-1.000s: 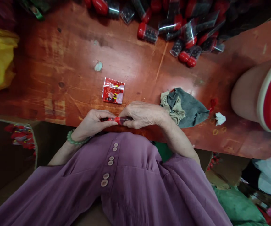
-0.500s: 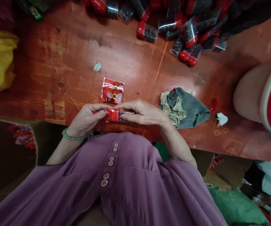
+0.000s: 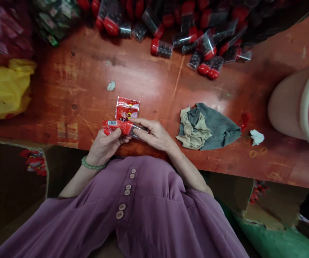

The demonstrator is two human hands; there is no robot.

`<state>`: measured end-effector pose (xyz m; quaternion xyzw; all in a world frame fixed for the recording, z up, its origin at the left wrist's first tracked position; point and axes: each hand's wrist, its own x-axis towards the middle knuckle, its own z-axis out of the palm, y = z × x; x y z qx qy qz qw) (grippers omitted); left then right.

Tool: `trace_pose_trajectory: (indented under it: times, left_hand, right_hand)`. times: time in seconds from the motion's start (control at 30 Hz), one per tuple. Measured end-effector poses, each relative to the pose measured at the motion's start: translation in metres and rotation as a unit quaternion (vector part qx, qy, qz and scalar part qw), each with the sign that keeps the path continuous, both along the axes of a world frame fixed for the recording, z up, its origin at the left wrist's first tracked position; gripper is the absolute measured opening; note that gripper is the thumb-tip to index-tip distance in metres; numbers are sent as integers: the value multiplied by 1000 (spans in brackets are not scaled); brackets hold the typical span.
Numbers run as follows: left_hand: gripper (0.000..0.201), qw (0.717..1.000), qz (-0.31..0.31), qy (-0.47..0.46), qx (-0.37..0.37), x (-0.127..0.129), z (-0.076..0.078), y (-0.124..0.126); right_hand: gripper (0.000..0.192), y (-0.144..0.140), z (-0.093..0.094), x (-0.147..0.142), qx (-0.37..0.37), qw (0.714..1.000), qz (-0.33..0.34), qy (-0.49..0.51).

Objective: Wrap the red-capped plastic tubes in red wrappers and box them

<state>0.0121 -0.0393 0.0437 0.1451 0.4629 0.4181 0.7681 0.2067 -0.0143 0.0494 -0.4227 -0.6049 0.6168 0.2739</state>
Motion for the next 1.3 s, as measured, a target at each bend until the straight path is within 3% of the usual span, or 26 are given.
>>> trace_pose_trajectory:
  times: [0.2,0.5,0.7,1.0,1.2,1.3]
  left_hand:
    - [29,1000,5,24,-4,-3,-1,1]
    - [25,996,-62,20,55,-5,2,11]
    - [22,987,-145,19,60,-9,2,23]
    - [29,997,-25,59,53,2,1,15]
    - [25,996,-3,68,62,9,3,19]
    - [24,996,23,56,59,15,6,21]
  right_hand:
    - [40,0,5,-5,68,996,33,-38]
    - [57,1,4,3,-57,990,91,87]
    - [51,4,5,5,-108,980,114,118]
    - [37,3,-3,1,-46,990,86,100]
    - [43,7,-1,5,25,995,99,17]
    - [55,8,0,6,19,995,93,-3]
